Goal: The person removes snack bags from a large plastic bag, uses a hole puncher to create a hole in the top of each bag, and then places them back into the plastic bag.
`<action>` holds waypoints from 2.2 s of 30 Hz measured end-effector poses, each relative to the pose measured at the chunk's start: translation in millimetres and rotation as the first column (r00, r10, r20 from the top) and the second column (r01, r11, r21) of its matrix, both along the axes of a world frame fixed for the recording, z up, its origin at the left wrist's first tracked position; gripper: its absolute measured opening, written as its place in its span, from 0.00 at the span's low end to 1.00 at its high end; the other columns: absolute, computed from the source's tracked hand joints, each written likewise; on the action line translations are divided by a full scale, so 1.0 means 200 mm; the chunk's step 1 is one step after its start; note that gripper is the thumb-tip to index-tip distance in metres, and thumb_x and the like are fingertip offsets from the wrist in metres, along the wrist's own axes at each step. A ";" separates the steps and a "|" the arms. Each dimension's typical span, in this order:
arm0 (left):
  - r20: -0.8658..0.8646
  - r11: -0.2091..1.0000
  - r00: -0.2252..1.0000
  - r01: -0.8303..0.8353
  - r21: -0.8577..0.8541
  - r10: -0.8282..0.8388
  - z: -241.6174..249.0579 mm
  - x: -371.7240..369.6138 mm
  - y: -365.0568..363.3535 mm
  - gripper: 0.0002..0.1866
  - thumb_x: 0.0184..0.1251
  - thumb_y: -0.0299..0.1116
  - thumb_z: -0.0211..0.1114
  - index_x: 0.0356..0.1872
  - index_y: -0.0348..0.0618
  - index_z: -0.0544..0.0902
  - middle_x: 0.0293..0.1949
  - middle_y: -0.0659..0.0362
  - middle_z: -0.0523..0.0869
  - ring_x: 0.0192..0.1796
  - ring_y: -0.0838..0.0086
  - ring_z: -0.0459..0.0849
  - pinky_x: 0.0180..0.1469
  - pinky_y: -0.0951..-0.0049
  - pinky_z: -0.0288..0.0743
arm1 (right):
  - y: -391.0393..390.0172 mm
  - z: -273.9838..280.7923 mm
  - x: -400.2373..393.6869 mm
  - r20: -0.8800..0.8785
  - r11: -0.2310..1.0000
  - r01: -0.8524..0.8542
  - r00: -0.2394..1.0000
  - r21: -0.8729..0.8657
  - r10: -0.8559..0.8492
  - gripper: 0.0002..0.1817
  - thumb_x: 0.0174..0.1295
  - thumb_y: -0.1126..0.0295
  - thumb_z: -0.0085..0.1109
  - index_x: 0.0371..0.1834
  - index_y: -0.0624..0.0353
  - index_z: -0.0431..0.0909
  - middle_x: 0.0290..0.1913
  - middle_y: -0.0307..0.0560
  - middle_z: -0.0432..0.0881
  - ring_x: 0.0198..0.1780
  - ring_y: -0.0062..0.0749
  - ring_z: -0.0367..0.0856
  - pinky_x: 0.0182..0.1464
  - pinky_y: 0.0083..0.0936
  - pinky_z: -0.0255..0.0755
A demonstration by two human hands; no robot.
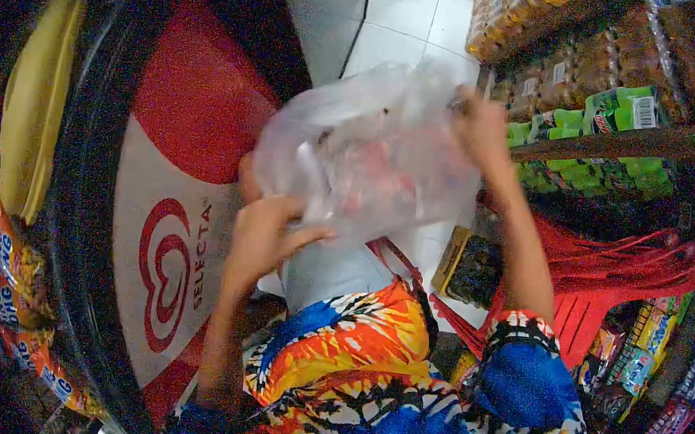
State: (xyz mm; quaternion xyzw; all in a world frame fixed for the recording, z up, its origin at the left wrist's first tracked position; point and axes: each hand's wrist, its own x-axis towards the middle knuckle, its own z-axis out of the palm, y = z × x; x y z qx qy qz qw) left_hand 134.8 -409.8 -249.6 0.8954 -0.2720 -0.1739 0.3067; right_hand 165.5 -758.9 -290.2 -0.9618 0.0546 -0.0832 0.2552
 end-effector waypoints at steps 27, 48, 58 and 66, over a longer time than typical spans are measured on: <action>0.297 0.967 0.943 -0.075 -0.242 0.148 0.39 -0.03 0.02 0.16 0.53 0.19 0.54 0.45 0.39 0.78 0.44 0.48 0.79 0.46 0.53 0.79 0.49 0.61 0.72 | 0.64 0.33 -0.08 -0.101 0.875 -0.476 0.878 -0.087 0.468 0.26 0.48 0.79 0.52 0.55 0.53 0.72 0.49 0.54 0.78 0.41 0.54 0.80 0.43 0.46 0.74; 0.520 0.975 0.854 -0.098 0.199 -0.020 0.24 0.09 -0.23 0.56 0.33 0.41 0.79 0.70 0.55 0.57 0.72 0.48 0.49 0.74 0.54 0.48 0.69 0.43 0.47 | 0.42 0.74 -0.52 -0.600 0.863 -0.354 0.796 -0.359 0.077 0.10 0.51 0.68 0.58 0.35 0.59 0.78 0.26 0.60 0.79 0.34 0.57 0.79 0.39 0.48 0.72; -0.075 0.903 0.900 0.430 -0.015 -0.430 0.19 -0.08 -0.10 0.59 0.31 0.47 0.78 0.71 0.51 0.54 0.70 0.45 0.55 0.72 0.50 0.52 0.69 0.44 0.47 | 0.51 0.99 -0.61 -0.724 0.803 -0.584 0.603 -0.116 0.334 0.10 0.49 0.68 0.59 0.35 0.57 0.78 0.25 0.57 0.79 0.31 0.53 0.80 0.36 0.45 0.73; -0.093 0.846 0.857 0.516 0.134 -0.507 -0.05 -0.12 -0.17 0.34 0.47 0.39 0.69 0.59 0.46 0.71 0.52 0.42 0.76 0.56 0.53 0.74 0.57 0.50 0.65 | 0.70 0.80 -0.18 -0.394 0.626 -0.769 0.620 -0.132 0.678 0.15 0.50 0.73 0.56 0.43 0.57 0.77 0.27 0.56 0.81 0.31 0.55 0.80 0.33 0.45 0.73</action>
